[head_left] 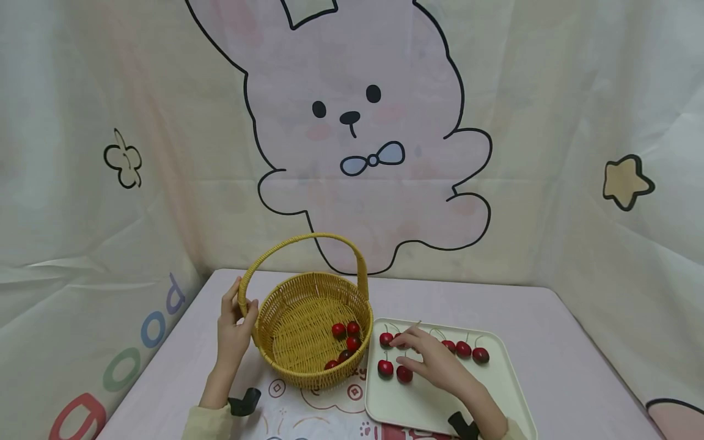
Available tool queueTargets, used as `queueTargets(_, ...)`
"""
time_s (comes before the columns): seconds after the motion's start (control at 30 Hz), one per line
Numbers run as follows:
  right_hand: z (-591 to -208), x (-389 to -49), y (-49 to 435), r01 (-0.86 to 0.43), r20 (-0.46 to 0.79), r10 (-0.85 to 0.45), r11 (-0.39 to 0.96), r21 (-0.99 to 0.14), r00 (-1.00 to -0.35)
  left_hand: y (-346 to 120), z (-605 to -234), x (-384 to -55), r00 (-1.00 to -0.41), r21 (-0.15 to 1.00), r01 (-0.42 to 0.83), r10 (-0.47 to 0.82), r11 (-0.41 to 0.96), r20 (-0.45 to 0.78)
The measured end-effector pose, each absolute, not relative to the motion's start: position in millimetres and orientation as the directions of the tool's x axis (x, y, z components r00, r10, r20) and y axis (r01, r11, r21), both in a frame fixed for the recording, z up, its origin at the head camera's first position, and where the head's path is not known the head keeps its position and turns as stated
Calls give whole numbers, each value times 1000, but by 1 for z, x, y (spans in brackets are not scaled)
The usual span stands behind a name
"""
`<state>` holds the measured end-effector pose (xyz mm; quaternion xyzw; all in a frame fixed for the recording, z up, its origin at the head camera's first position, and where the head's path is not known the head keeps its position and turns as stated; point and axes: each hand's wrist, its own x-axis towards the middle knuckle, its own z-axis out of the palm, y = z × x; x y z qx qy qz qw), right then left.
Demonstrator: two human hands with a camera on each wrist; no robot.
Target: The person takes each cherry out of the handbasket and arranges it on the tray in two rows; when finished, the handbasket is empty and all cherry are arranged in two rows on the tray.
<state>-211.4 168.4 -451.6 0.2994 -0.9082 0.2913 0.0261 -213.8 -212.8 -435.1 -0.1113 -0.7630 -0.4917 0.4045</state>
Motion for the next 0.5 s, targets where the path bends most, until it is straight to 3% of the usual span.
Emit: queueTargets(0.5,-425,-226,113,-688,246,-672,535,-490,-698,-213,-435,-213,-663,674,553,-233,489,712)
